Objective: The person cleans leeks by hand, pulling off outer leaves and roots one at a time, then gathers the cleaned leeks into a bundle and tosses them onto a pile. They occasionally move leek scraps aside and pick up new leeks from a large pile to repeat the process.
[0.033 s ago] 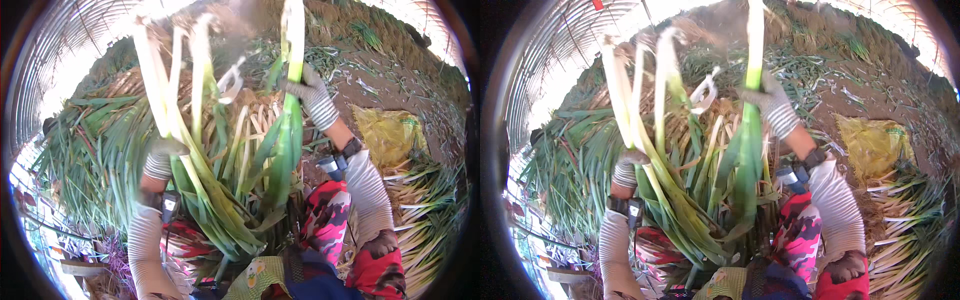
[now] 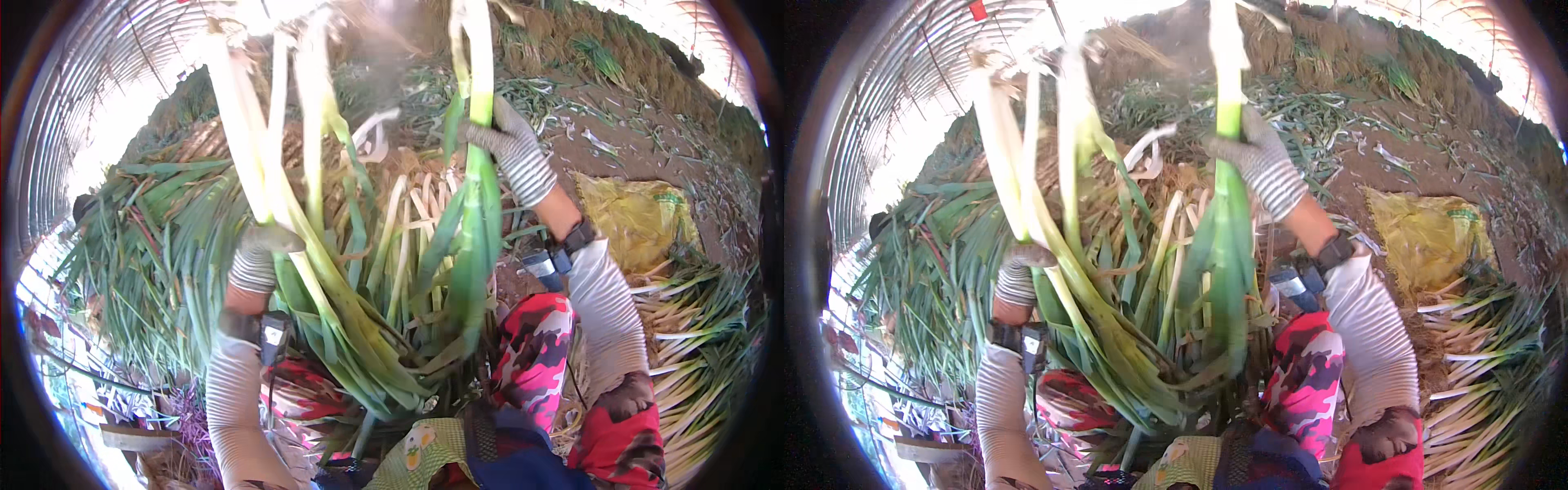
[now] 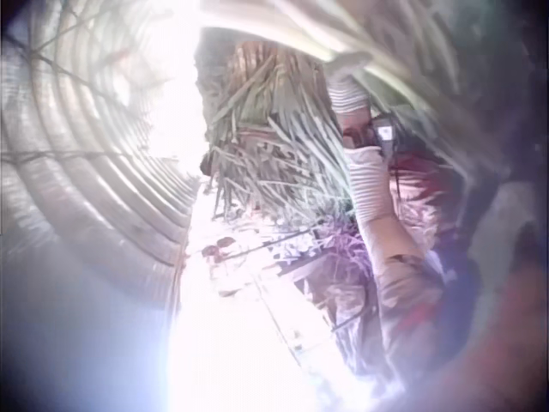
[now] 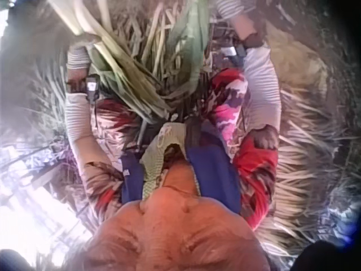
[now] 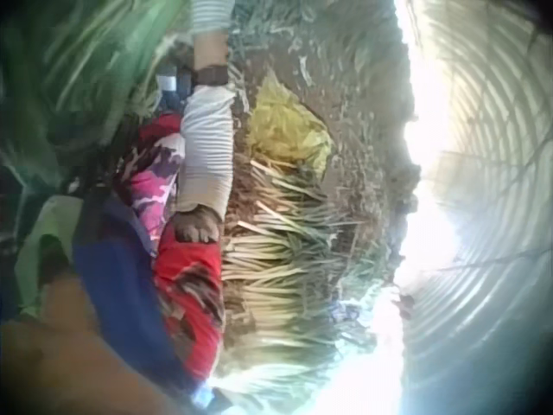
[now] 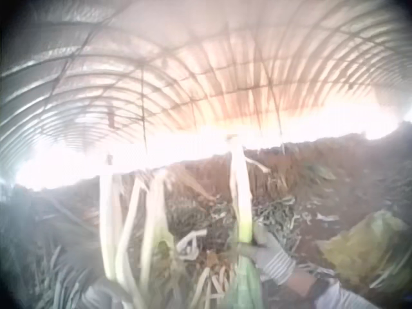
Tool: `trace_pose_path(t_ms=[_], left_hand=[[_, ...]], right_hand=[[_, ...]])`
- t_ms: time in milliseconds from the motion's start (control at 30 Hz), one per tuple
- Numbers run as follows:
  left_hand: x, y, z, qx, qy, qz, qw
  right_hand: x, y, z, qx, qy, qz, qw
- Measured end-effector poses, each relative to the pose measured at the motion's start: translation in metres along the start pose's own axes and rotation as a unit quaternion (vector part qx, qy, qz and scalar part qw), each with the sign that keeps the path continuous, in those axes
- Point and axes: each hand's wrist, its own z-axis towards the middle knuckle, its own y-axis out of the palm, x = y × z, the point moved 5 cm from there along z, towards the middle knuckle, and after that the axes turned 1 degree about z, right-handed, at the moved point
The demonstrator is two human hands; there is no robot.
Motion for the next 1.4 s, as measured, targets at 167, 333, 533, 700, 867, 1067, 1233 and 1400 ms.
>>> trace_pose_path(t_ms=[167,333,533,700,867,1067,1233,1400], left_hand=[[0.062,0.034,-0.053,-0.053,0.168,-0.001,0.984],[0.066,0.061,-0.056,-0.097,0.174,0.084,0.976],[0.015,0.099,-0.05,0.01,0.177,0.118,0.977],[-0.038,0.049,-0.041,0.116,0.098,0.07,0.986],[-0.061,0.084,-0.027,0.079,0.099,0.03,0.992],[-0.06,0.083,-0.018,0.023,0.172,0.086,0.981],[-0.076,0.054,-0.024,0.033,0.102,0.133,0.985],[-0.047,0.109,-0.037,-0.108,0.056,0.093,0.988]], right_hand=[[-0.093,0.028,-0.021,-0.092,0.1,0.013,0.991],[-0.111,0.081,-0.071,-0.035,-0.058,-0.085,0.994],[-0.034,0.124,-0.137,0.096,-0.067,-0.089,0.989],[0.002,0.12,-0.168,0.111,0.079,0.031,0.99],[0.01,0.152,-0.186,0.141,-0.082,-0.243,0.956],[0.027,0.17,-0.199,0.069,0.021,-0.173,0.982],[-0.027,0.143,-0.178,-0.276,0.046,-0.386,0.879],[-0.058,0.042,-0.074,0.044,-0.147,-0.395,0.906]])
